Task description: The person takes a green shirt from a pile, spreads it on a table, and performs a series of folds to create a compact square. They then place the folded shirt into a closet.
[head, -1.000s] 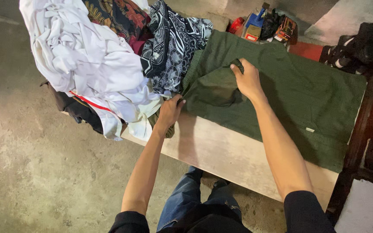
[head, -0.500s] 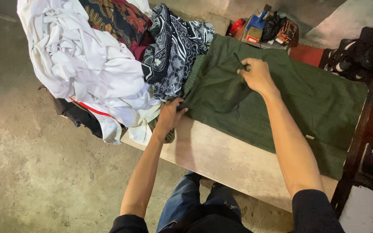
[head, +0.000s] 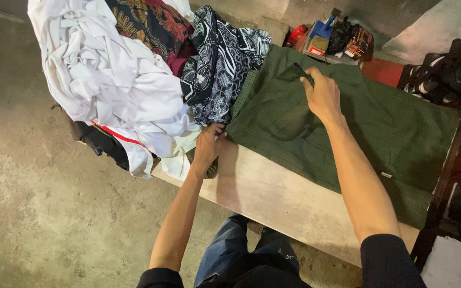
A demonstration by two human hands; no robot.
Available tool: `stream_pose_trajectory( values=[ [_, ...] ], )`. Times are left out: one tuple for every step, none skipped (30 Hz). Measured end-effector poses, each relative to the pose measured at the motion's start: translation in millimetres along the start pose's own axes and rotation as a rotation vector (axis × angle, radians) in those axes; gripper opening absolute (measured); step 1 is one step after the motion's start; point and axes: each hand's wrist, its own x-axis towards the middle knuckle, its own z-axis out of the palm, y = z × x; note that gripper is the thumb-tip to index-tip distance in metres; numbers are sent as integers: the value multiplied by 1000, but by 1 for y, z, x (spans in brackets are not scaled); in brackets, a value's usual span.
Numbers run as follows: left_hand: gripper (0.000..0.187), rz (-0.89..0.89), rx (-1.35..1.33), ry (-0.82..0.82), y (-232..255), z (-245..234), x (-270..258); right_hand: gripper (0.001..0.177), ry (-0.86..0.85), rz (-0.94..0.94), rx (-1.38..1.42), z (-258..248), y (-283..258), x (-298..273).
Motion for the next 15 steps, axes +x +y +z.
stream_pose_trajectory(
  values=[
    [28,-2,-23,34,-1,2,0,33,-24,25,7,-1,-1,0],
    [30,-5,-47,67,-3,5,-2,34,-48,51,14,-2,-1,-1],
    [33,-30,-62,67,-4,8,-3,33,-54,28,1,-2,0,-2],
    [36,-53,-79,67,-6,12,-4,33,-58,5,-13,-3,1,-2],
    [39,-76,-95,66,-9,16,-4,33,-62,-17,-27,-3,3,-2],
    [41,-94,-145,48,-12,20,-3,33,-69,-8,-28,-3,6,-2],
    [43,-112,-195,29,-16,24,-1,34,-76,1,-30,-3,8,0],
    [45,-133,-245,12,-18,27,-1,35,-85,8,-32,-1,10,0],
    [43,-156,-233,4,-20,28,-1,34,-77,0,-20,-1,13,0],
    [40,-178,-221,-2,-21,29,-1,33,-69,-8,-8,0,16,0],
    [38,-200,-209,-9,-21,29,-1,33,-61,-17,4,0,19,0],
    [32,-222,-203,-22,-20,28,-1,33,-38,-44,-4,0,21,0],
    [26,-245,-198,-36,-19,26,-2,33,-15,-71,-13,0,22,0],
    [22,-267,-191,-48,-18,24,-2,33,8,-100,-21,-1,21,0],
    [22,-280,-193,-60,-17,23,-2,33,-12,-51,-55,-1,21,-2]
  ],
)
